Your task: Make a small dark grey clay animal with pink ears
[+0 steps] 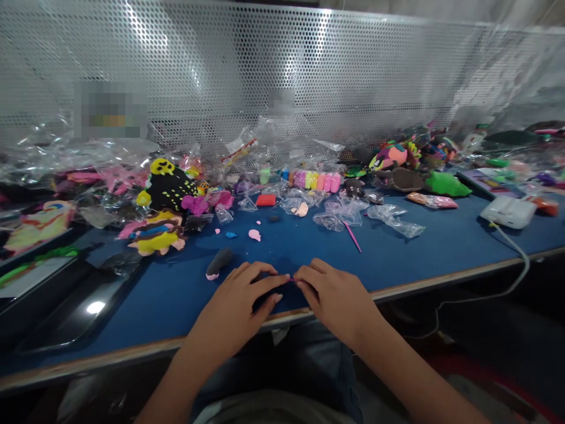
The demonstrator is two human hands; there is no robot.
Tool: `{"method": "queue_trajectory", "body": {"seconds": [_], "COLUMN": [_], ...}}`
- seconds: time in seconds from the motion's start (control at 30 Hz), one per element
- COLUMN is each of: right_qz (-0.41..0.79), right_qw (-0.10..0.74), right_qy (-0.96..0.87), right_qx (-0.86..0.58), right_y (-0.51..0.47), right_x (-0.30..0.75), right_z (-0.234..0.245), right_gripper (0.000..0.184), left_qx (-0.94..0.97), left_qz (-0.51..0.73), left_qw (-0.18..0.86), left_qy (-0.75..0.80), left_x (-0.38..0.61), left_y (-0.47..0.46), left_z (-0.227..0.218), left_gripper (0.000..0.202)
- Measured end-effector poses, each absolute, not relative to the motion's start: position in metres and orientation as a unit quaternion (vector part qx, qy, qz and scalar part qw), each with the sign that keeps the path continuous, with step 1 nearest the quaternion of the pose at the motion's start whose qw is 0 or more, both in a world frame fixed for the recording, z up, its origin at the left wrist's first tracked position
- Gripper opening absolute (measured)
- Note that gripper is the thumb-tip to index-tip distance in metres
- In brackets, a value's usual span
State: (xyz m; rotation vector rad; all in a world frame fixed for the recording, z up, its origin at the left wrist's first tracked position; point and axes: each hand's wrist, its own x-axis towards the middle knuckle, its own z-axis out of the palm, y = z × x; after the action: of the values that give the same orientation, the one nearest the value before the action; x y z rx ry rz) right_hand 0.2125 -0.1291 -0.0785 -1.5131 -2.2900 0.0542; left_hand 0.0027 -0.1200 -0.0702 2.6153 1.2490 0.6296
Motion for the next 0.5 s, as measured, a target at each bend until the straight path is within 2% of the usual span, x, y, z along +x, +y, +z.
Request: {"method": "queue_trajectory", "body": {"seconds": [0.33, 0.5], "right_qz": [-0.095, -0.152], "right_qw": [0.255, 0.225], "right_qy": [-0.830, -0.847], "right_qx": [-0.487, -0.457], "right_y": [-0.148, -0.154], "right_x": [0.217, 0.221], "right_z": [-0.095, -0.095], "right_gripper": [0.037, 0.034], "left_qx": [0.880, 0.877], "left_qz": [0.216, 0.227], "left_qw": [0.068, 0.079], "left_qy": [0.417, 0.417], "left_x": [0.000, 0.000], "left_y": [-0.129, -0.129], "left_z": [-0.076, -0.076], "left_gripper": [0.030, 0.026]}}
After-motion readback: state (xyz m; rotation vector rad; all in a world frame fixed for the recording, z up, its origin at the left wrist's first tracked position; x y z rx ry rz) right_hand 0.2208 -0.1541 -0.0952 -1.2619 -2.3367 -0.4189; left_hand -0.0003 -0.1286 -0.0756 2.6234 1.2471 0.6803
